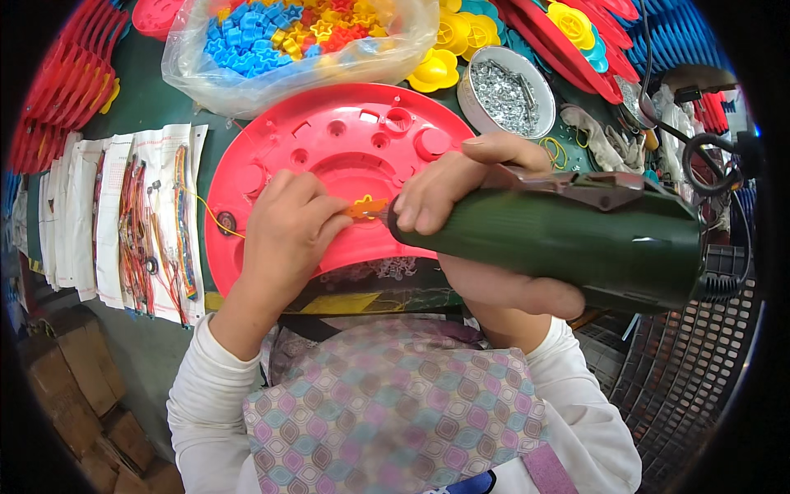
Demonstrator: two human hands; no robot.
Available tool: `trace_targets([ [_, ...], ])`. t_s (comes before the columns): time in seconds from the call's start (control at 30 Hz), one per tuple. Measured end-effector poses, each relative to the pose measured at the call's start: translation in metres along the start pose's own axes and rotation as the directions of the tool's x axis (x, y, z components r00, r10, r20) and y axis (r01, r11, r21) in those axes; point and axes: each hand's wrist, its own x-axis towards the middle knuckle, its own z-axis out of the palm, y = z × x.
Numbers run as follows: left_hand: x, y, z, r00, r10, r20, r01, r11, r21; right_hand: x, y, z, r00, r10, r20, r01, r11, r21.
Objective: The person assembles small decorative items by placing star-shaped pieces on a pink plastic tray and using a green rotary tool to work on them. They repeatedly pick up and position the pieces, apply the tool, and adjust the components on the tray.
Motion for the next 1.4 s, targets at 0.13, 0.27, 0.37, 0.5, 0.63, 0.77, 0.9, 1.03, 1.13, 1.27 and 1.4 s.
trace_targets([
  [0.13,0.000,-0.003,0.003,1.000,0.000,-0.005,0.000,1.000,-0.019,0.003,-0.005,0.010,0.991,0.137,0.005,-0.135,0.984,-0.117],
  [0.27,0.000,-0.005,0.003,1.000,0.010,0.005,-0.010,1.000,-0.006,0.009,-0.003,0.017,0.980,0.199,0.023,-0.193,0.969,-0.152],
  [0.37,0.001,-0.004,0.004,1.000,0.022,-0.004,-0.022,1.000,-0.014,0.015,0.015,0.012,0.974,0.185,0.129,-0.174,0.980,-0.094],
  [0.5,0.001,-0.007,0.005,1.000,0.028,0.001,-0.028,1.000,-0.012,0.018,0.020,0.011,0.957,0.226,0.183,-0.212,0.973,-0.094],
  [0.63,-0.005,-0.010,0.007,1.000,0.013,-0.015,-0.014,0.999,-0.033,0.009,0.004,0.009,0.992,0.050,0.119,-0.056,0.997,0.051],
  [0.77,0.002,-0.018,0.004,0.999,0.051,0.010,-0.051,0.999,0.018,0.003,0.001,0.010,0.978,-0.105,0.179,0.055,0.963,0.264],
  [0.9,0.003,-0.021,0.001,0.999,0.042,0.033,-0.041,0.998,-0.050,-0.013,0.029,0.027,0.944,-0.079,0.320,-0.019,0.956,0.292],
  [1.03,-0.004,-0.025,-0.015,1.000,0.002,-0.022,-0.007,0.971,-0.240,-0.035,0.051,0.038,0.893,-0.108,0.437,-0.022,0.959,0.282],
  [1.13,-0.017,-0.017,-0.028,0.995,-0.094,-0.037,0.077,0.941,-0.328,-0.045,0.063,0.032,0.877,-0.127,0.463,0.013,0.970,0.241],
  [1.27,-0.035,-0.012,-0.036,0.994,-0.105,-0.009,0.094,0.920,-0.380,-0.046,0.053,0.027,0.947,-0.087,0.310,0.021,0.977,0.210],
  [1.4,-0.037,-0.008,-0.045,0.993,0.036,0.117,0.016,0.909,-0.417,-0.031,0.019,0.017,0.961,-0.194,0.198,0.137,0.953,0.270],
])
